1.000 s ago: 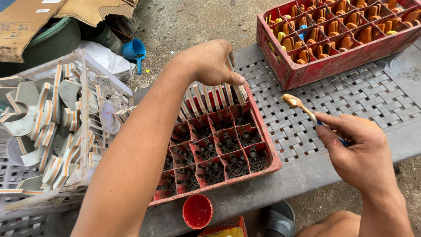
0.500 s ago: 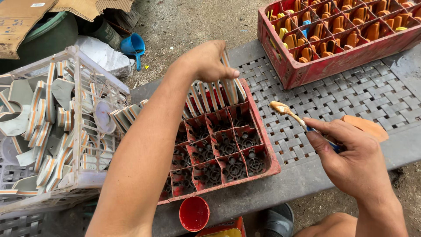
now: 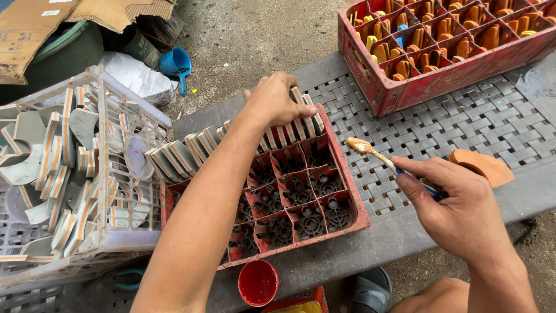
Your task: The person paints the edges of curved ceramic tiles with a brush dipped in red paint. They pick tiles from a white crate, apply paint to the edges, and place them into a red crate with dividers.
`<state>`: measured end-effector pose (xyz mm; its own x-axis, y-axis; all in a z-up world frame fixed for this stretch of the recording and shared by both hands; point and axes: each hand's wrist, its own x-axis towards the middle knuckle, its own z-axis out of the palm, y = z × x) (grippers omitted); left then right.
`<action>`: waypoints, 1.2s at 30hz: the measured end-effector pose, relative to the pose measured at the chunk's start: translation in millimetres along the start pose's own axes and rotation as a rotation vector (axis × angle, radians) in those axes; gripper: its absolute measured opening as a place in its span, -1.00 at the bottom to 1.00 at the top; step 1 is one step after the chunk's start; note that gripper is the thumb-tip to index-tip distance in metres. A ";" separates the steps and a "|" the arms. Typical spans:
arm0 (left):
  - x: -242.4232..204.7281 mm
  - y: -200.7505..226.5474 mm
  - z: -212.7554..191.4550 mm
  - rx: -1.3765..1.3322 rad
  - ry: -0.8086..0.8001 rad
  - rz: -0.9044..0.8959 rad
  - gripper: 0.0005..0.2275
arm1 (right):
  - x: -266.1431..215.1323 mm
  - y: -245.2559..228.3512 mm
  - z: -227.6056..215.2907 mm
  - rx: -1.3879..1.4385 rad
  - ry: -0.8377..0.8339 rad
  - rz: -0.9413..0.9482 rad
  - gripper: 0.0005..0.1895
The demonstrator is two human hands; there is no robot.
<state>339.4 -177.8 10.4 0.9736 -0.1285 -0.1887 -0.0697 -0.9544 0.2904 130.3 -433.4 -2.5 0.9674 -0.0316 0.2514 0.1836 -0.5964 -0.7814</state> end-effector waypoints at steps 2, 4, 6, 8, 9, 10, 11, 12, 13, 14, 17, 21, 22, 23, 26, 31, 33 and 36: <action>-5.3 -0.8 3.8 0.019 0.040 0.013 -0.35 | -0.4 -0.1 -0.5 0.004 -0.006 -0.026 -0.68; -8.6 -0.8 5.4 -0.054 0.049 -0.005 -0.37 | -0.6 -0.2 -0.6 0.008 -0.006 -0.018 -0.69; -8.6 1.6 4.6 -0.056 0.036 -0.046 -0.38 | -0.5 0.4 -1.0 0.007 -0.007 -0.001 -0.69; -7.4 4.2 2.7 0.015 -0.002 -0.115 -0.38 | -0.3 1.1 -1.3 0.003 -0.011 0.028 -0.69; -6.9 4.9 1.2 0.013 -0.019 -0.132 -0.42 | 0.0 1.1 -1.0 0.005 -0.014 0.012 -0.69; -5.4 6.7 -0.5 0.010 -0.035 -0.146 -0.45 | 0.4 1.4 -0.9 0.006 -0.013 -0.003 -0.69; -3.4 8.9 -1.7 0.008 -0.051 -0.159 -0.48 | 0.6 1.7 -0.7 0.007 -0.012 -0.018 -0.69; -2.3 10.2 -1.9 0.036 -0.055 -0.150 -0.47 | 0.6 1.6 -0.6 0.004 -0.012 -0.018 -0.69; -0.9 11.4 -1.9 0.064 -0.060 -0.140 -0.45 | 0.3 1.3 -0.2 0.001 -0.011 -0.018 -0.69; 1.0 11.9 -2.7 0.093 -0.060 -0.131 -0.43 | 1.5 0.9 0.3 -0.002 -0.010 -0.022 -0.69; 6.8 12.4 -2.8 0.066 -0.045 -0.205 -0.42 | 3.0 0.0 0.3 0.047 -0.011 -0.058 -0.69; 10.7 4.0 -2.2 -0.048 -0.047 -0.176 -0.47 | 3.3 1.0 0.1 0.032 -0.034 -0.010 -0.68; 10.3 1.4 -1.2 -0.087 -0.062 -0.183 -0.49 | 2.7 1.4 0.1 0.038 -0.040 -0.004 -0.68; 9.7 -0.4 0.4 -0.126 -0.077 -0.191 -0.51 | 1.9 1.7 0.5 0.043 -0.045 0.003 -0.68; 5.7 -2.0 5.0 -0.069 -0.041 -0.243 -0.54 | 2.4 0.7 1.3 0.056 -0.049 0.005 -0.67; 7.3 -2.1 5.2 0.050 -0.117 -0.162 -0.47 | 4.0 -4.9 3.5 0.044 -0.078 0.036 -0.68; 11.5 -4.8 4.3 0.074 -0.136 -0.107 -0.42 | 3.8 -6.4 4.0 0.033 -0.084 0.037 -0.68; 16.8 -10.8 1.3 0.069 -0.137 -0.017 -0.31 | 4.2 -7.9 4.0 0.021 -0.097 0.058 -0.68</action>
<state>356.2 -170.0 2.8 0.9362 -0.1430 -0.3211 -0.0724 -0.9724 0.2218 133.6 -425.6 2.4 0.9887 0.0132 0.1496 0.1296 -0.5789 -0.8050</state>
